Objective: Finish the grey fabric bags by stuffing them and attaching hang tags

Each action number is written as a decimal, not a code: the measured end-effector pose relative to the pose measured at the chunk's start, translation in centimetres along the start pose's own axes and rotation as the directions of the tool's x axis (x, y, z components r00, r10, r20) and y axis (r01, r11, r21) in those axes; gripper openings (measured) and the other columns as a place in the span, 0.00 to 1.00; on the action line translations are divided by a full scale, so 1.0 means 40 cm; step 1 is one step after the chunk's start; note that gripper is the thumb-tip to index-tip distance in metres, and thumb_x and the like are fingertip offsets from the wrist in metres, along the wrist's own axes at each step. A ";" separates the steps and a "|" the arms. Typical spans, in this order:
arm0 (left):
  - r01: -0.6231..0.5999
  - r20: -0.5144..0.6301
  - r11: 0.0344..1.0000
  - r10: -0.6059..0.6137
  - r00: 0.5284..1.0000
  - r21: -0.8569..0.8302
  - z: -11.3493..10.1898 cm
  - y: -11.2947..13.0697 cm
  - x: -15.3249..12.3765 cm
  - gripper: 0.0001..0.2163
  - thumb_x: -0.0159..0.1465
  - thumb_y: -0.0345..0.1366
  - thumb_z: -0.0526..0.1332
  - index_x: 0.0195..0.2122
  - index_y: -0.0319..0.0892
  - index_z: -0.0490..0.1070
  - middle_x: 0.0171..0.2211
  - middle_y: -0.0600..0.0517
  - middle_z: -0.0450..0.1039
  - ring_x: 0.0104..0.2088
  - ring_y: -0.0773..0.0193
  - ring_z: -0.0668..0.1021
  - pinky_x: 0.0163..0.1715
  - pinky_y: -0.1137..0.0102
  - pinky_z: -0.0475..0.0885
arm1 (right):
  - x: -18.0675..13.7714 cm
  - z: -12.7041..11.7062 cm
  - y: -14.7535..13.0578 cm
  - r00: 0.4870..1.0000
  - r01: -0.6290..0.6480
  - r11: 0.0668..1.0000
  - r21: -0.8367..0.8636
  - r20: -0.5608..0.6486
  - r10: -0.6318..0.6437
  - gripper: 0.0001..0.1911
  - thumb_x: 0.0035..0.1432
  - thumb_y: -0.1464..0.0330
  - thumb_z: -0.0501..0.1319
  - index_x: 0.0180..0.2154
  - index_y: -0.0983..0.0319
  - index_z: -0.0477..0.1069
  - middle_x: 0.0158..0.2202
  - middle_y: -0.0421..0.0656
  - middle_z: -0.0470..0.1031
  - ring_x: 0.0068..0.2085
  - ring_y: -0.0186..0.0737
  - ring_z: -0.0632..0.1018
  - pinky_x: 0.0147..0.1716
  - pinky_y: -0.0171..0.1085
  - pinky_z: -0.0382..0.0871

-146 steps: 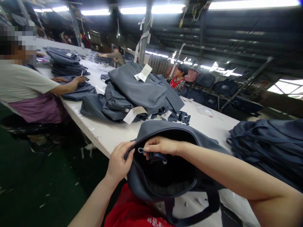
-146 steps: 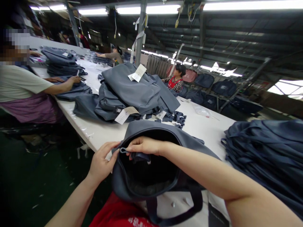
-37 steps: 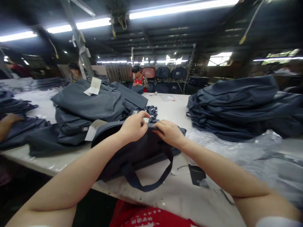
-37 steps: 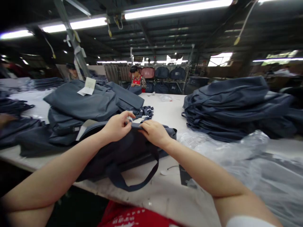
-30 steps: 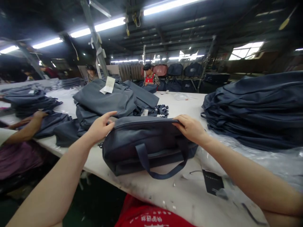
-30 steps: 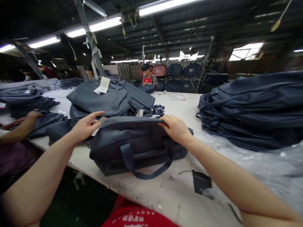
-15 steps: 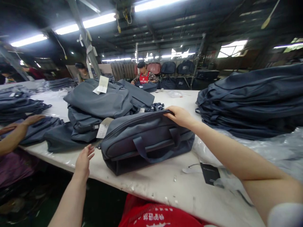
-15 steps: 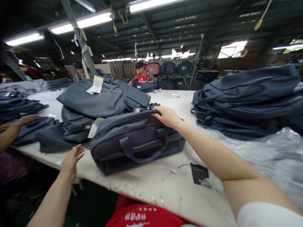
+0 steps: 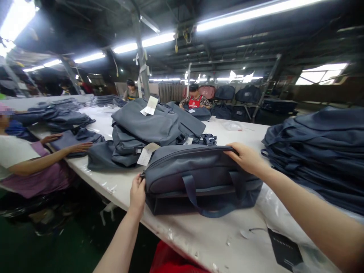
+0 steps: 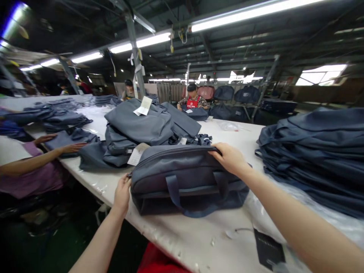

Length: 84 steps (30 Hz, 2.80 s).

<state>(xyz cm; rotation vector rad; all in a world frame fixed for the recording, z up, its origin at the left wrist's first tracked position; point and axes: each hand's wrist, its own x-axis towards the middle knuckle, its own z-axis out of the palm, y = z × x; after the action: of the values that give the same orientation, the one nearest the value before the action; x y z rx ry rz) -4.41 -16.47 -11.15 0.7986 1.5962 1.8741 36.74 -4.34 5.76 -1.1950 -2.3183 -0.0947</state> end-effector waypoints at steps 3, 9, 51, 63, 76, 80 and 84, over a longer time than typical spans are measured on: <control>-0.054 0.039 0.997 0.051 0.998 0.059 0.011 -0.018 -0.013 0.19 0.62 0.40 0.59 0.53 0.42 0.69 0.57 0.43 0.69 0.59 0.53 0.69 0.64 0.54 0.56 | 0.004 0.007 0.006 1.000 -0.017 1.000 -0.020 0.007 0.018 0.19 0.65 0.55 0.50 0.43 0.60 0.73 0.42 0.48 0.77 0.43 0.50 0.77 0.44 0.45 0.71; -0.133 0.127 0.987 0.122 0.984 0.088 -0.016 -0.028 0.014 0.16 0.58 0.41 0.63 0.47 0.42 0.74 0.54 0.43 0.71 0.59 0.52 0.68 0.64 0.56 0.56 | 0.009 0.000 0.005 0.994 -0.073 0.997 -0.024 0.085 0.075 0.21 0.63 0.53 0.50 0.45 0.59 0.72 0.46 0.49 0.77 0.47 0.52 0.77 0.47 0.46 0.70; 0.319 0.549 0.936 -0.189 0.815 -0.151 -0.019 -0.042 0.115 0.21 0.45 0.41 0.73 0.39 0.41 0.72 0.35 0.49 0.75 0.37 0.59 0.75 0.41 0.66 0.66 | 0.063 0.015 0.074 0.938 -0.311 0.944 -0.112 0.123 0.324 0.22 0.46 0.48 0.57 0.37 0.54 0.72 0.40 0.47 0.79 0.42 0.57 0.79 0.48 0.52 0.71; -0.052 0.422 0.935 -0.107 0.900 0.350 0.083 -0.090 0.136 0.13 0.45 0.36 0.69 0.30 0.45 0.68 0.28 0.52 0.71 0.33 0.57 0.72 0.39 0.64 0.64 | 0.041 0.009 -0.006 0.946 -0.275 0.954 -0.120 0.144 0.290 0.18 0.58 0.53 0.53 0.40 0.56 0.72 0.40 0.47 0.79 0.41 0.52 0.79 0.42 0.43 0.72; 0.130 0.650 0.956 -0.275 0.708 0.264 0.134 -0.091 0.186 0.21 0.49 0.41 0.64 0.45 0.41 0.73 0.41 0.47 0.78 0.43 0.51 0.78 0.44 0.62 0.70 | -0.014 0.007 0.038 0.968 -0.233 0.968 -0.093 0.071 0.240 0.15 0.60 0.54 0.52 0.39 0.55 0.72 0.41 0.47 0.79 0.43 0.52 0.79 0.44 0.46 0.73; 0.176 0.692 0.954 -0.297 0.658 0.242 0.128 -0.050 0.166 0.21 0.47 0.40 0.64 0.43 0.39 0.74 0.39 0.46 0.79 0.42 0.48 0.77 0.43 0.60 0.71 | -0.031 -0.021 -0.004 0.987 -0.116 0.987 -0.113 -0.121 0.102 0.19 0.59 0.54 0.54 0.45 0.59 0.70 0.44 0.50 0.76 0.46 0.54 0.78 0.47 0.51 0.72; 0.208 0.761 0.959 -0.280 0.585 0.193 0.125 0.039 0.124 0.20 0.48 0.39 0.63 0.43 0.38 0.74 0.38 0.48 0.78 0.40 0.51 0.77 0.42 0.62 0.71 | -0.022 -0.059 -0.221 0.948 0.274 0.949 -0.157 -0.122 -0.294 0.33 0.59 0.58 0.58 0.63 0.65 0.57 0.61 0.56 0.64 0.61 0.58 0.65 0.59 0.55 0.60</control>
<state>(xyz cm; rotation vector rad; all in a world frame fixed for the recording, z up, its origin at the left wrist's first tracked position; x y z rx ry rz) -4.09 -9.75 -8.56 1.1590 1.1166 1.0000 31.28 -11.04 8.89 -0.8737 -2.3702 -0.4371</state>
